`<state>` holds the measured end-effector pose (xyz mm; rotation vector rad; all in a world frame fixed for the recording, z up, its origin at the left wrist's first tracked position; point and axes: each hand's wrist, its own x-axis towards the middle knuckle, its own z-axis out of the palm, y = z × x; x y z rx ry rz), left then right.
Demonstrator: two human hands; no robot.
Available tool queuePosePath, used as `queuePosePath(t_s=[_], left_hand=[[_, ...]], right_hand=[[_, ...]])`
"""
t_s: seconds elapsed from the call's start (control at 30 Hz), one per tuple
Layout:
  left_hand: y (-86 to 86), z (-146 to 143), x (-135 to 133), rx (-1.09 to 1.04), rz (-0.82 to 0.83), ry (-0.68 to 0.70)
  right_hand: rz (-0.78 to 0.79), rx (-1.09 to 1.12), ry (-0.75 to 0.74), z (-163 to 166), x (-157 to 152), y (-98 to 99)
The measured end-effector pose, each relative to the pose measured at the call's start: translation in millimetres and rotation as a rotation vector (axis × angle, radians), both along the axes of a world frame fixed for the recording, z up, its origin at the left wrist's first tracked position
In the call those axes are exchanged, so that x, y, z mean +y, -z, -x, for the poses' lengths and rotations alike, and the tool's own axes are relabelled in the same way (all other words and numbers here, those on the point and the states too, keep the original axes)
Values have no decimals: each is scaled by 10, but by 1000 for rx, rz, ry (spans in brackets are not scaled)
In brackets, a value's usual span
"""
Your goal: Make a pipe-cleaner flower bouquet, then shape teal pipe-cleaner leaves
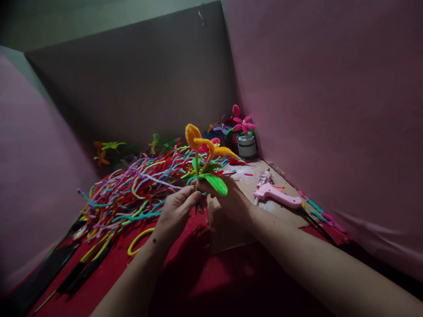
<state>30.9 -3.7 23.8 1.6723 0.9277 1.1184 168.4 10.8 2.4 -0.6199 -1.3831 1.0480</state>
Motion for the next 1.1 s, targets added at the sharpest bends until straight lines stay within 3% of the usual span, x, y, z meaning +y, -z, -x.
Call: queuePosePath(t_s=[0.17, 0.4, 0.53, 0.67, 0.77, 0.83, 0.93, 1.1], left_hand=[[67, -42, -4, -33, -49, -137], [79, -41, 9, -282, 183, -121], [77, -70, -11, -501, 340, 17], [96, -61, -38, -676, 505, 274], [92, -25, -57, -719, 631, 448], [81, -6, -61, -685, 649, 474], [64, -11, -50, -513, 531, 354], [70, -58, -17, -10, 147, -51]], right_hand=[[-26, -78, 22, 26, -93, -162], [81, -78, 1, 29, -51, -149], [191, 70, -117, 40, 38, -32], [207, 171, -268, 50, 52, 19], [184, 139, -323, 38, 6, -12], [181, 101, -296, 22, -23, -35], [164, 80, -194, -2, -31, -43], [147, 7, -29, -27, -2, -51]])
